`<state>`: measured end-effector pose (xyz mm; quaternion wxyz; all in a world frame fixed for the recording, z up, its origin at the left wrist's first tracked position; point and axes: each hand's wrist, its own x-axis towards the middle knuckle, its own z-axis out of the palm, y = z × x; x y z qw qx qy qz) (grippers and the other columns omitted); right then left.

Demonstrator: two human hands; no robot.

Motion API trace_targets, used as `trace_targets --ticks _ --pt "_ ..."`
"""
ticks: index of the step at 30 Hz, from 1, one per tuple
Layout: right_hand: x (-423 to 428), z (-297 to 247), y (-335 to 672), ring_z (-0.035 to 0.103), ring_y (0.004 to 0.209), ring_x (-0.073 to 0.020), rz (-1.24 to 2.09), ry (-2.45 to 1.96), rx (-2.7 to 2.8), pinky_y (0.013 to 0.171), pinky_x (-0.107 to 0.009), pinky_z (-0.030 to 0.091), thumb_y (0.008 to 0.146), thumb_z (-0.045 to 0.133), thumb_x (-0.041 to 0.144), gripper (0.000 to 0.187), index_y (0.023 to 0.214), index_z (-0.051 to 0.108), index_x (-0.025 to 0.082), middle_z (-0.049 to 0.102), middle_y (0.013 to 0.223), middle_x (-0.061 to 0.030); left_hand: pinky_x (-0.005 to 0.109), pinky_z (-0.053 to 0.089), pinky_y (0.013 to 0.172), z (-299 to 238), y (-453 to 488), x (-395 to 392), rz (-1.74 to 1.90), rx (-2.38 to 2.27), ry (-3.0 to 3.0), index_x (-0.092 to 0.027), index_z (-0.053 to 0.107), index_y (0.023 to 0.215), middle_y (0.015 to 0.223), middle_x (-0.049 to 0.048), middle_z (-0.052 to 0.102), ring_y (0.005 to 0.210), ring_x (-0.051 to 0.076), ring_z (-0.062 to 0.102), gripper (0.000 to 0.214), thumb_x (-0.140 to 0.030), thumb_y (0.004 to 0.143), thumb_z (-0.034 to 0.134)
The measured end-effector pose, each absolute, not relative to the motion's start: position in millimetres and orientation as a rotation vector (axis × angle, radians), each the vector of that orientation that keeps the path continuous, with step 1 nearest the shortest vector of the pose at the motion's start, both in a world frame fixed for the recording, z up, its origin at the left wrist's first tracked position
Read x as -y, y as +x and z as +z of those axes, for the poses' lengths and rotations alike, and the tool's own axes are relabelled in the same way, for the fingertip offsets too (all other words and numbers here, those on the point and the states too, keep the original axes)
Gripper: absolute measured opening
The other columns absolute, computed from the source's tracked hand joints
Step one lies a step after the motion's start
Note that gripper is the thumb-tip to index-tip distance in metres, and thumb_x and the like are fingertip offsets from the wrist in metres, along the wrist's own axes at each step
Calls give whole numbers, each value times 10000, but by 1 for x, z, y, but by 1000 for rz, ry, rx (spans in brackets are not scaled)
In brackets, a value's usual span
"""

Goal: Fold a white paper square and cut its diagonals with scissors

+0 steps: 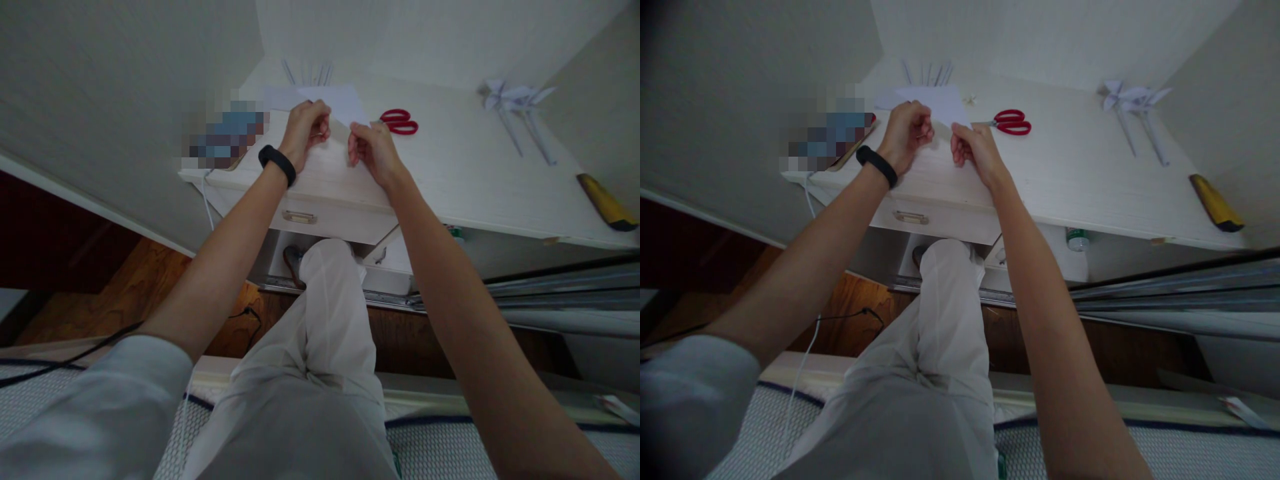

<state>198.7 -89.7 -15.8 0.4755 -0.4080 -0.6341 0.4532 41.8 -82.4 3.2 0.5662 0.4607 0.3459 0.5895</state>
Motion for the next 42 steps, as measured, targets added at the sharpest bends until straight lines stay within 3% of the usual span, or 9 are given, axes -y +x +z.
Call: trace_targets --ticks 4,7,15,23,28,32,35,39,42 --pt "91 -14 198 639 682 -185 1132 -1072 1527 672 -317 521 843 545 592 414 618 526 245 531 461 -4 249 400 565 5 40 80 1356 -822 889 -258 466 615 498 -46 453 564 124 510 220 -196 794 578" --pt "89 -15 199 628 642 -182 1128 -1051 1529 656 -319 528 852 539 571 409 607 524 245 535 472 -4 260 401 544 7 39 80 1302 -891 828 -279 469 633 477 -38 430 597 151 544 198 -263 804 567" --pt "86 -19 201 506 509 -126 1126 -959 1578 616 -295 498 905 486 480 407 591 532 225 560 507 -1 227 403 561 9 39 80 1483 -843 894 -259 427 606 491 -56 444 517 99 450 222 -194 785 541" --pt "91 -16 199 572 590 -159 1125 -977 1559 676 -326 510 818 550 598 433 568 514 246 549 488 -7 270 397 493 15 38 85 1141 -910 656 -345 532 625 420 -25 393 554 176 581 141 -466 691 562" --pt "91 -14 198 605 622 -169 1155 -1023 1527 689 -327 525 830 539 606 435 579 515 252 537 471 -4 297 412 510 14 37 82 1110 -1074 739 -359 502 594 413 -7 407 649 224 616 136 -457 675 551" --pt "92 -13 198 612 608 -184 1163 -1083 1487 657 -335 529 824 570 570 420 553 501 256 534 477 -5 281 428 567 11 34 77 1502 -1089 856 -316 418 536 434 -15 409 680 191 613 188 -305 689 527" --pt "93 -12 197 622 643 -190 1160 -1068 1499 683 -340 524 819 567 568 417 549 501 256 529 466 -6 256 417 577 11 33 76 1578 -1026 859 -288 387 532 453 -23 405 635 153 584 215 -256 703 514" --pt "94 -11 196 627 712 -186 1169 -1051 1528 746 -344 506 828 553 576 422 563 506 251 517 445 -6 285 401 515 14 34 81 1235 -1081 743 -331 439 565 425 -5 384 649 205 601 216 -470 703 529" --pt "94 -12 197 593 602 -165 1160 -1028 1524 700 -328 515 854 546 530 421 549 520 241 533 485 -6 311 390 489 16 34 83 1090 -1101 688 -368 489 596 407 10 377 686 246 621 224 -583 656 513"
